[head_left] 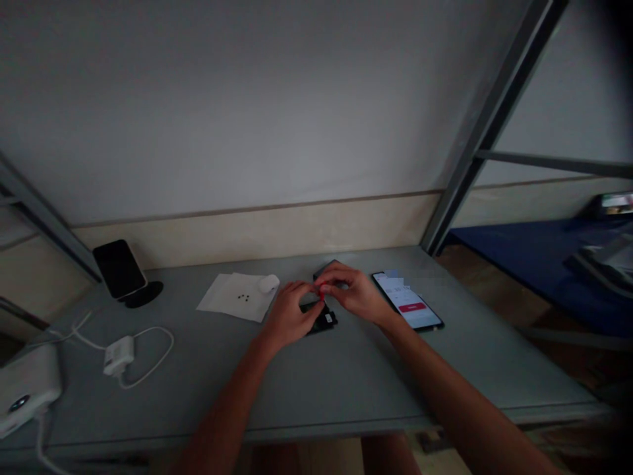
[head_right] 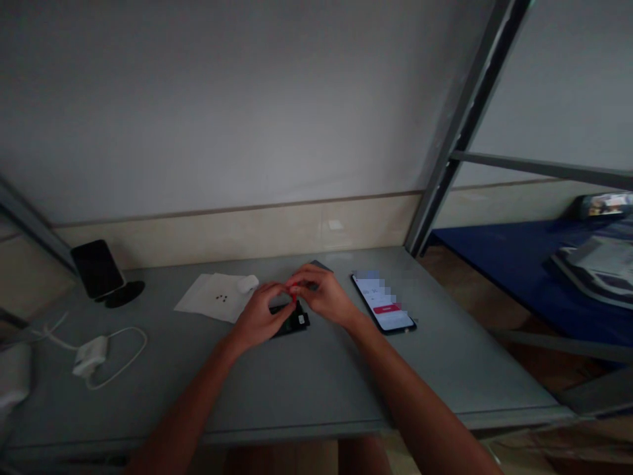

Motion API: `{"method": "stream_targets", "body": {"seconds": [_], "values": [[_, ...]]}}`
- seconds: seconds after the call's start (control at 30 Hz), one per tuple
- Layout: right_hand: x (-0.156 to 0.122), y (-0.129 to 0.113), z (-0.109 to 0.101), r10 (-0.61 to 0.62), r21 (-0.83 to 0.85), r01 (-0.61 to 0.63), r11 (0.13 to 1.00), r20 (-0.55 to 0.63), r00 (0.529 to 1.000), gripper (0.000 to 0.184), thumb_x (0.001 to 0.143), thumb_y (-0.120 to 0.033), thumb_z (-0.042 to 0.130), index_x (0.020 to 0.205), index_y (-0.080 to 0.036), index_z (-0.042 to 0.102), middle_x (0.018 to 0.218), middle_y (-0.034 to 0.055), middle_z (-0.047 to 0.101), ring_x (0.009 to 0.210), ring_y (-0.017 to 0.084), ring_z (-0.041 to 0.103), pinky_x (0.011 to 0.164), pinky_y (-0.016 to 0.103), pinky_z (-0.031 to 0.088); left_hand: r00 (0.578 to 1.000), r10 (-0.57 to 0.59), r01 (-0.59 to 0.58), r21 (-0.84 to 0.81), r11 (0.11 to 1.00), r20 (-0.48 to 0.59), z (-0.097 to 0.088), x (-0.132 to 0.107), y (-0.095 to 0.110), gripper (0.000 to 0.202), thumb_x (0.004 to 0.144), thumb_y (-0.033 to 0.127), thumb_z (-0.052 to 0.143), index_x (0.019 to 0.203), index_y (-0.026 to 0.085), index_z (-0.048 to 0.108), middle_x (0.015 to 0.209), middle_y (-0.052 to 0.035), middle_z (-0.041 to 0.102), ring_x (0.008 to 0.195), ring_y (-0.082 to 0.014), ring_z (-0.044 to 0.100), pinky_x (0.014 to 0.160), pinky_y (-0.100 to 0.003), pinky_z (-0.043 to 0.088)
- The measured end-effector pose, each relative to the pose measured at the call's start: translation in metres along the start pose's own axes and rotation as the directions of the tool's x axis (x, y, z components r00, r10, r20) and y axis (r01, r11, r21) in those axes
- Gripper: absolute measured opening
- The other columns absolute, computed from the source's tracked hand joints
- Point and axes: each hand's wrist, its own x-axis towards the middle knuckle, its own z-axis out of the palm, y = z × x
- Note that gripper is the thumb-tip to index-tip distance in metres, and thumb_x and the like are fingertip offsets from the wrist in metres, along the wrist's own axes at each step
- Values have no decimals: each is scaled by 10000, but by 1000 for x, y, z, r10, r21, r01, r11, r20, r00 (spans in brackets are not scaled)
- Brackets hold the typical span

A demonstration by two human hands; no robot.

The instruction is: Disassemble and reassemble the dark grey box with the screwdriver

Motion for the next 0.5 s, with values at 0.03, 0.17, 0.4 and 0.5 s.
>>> {"method": "stream_targets", "body": {"seconds": [0.03,0.17,0.4,0.5], "values": [[0,0,1,6,11,-6,1000,3,1000,149,907,-281,652,971,-239,780,946,63,720,893,199,665,818,349,525,1000,-16,17,-58,998,6,-3,3,1,236,916,371,619,1061,205,704,1070,-78,701,1045,-230,623,961,-351,450],[-2,-2,1,67,44,-68,997,18,998,141,903,-257,646,984,-228,758,955,49,738,915,197,672,843,351,519,977,-37,90,-247,965,211,-19,22,-4,252,868,386,669,996,177,727,986,-69,720,950,-212,644,880,-323,472],[-2,-8,9,0,-36,1,999,10,1000,127,913,-281,652,910,-234,770,927,57,711,892,198,639,833,358,502,925,3,178,-442,879,380,-12,40,-25,306,803,414,734,953,147,737,901,-57,730,819,-189,648,739,-281,478],[-1,-6,13,-19,-12,18,1000,-29,999,124,899,-316,682,909,-228,768,945,65,694,891,197,632,827,353,503,970,-56,149,-397,905,237,1,33,-24,345,799,447,748,971,148,726,925,-54,731,856,-196,646,761,-279,478]]}}
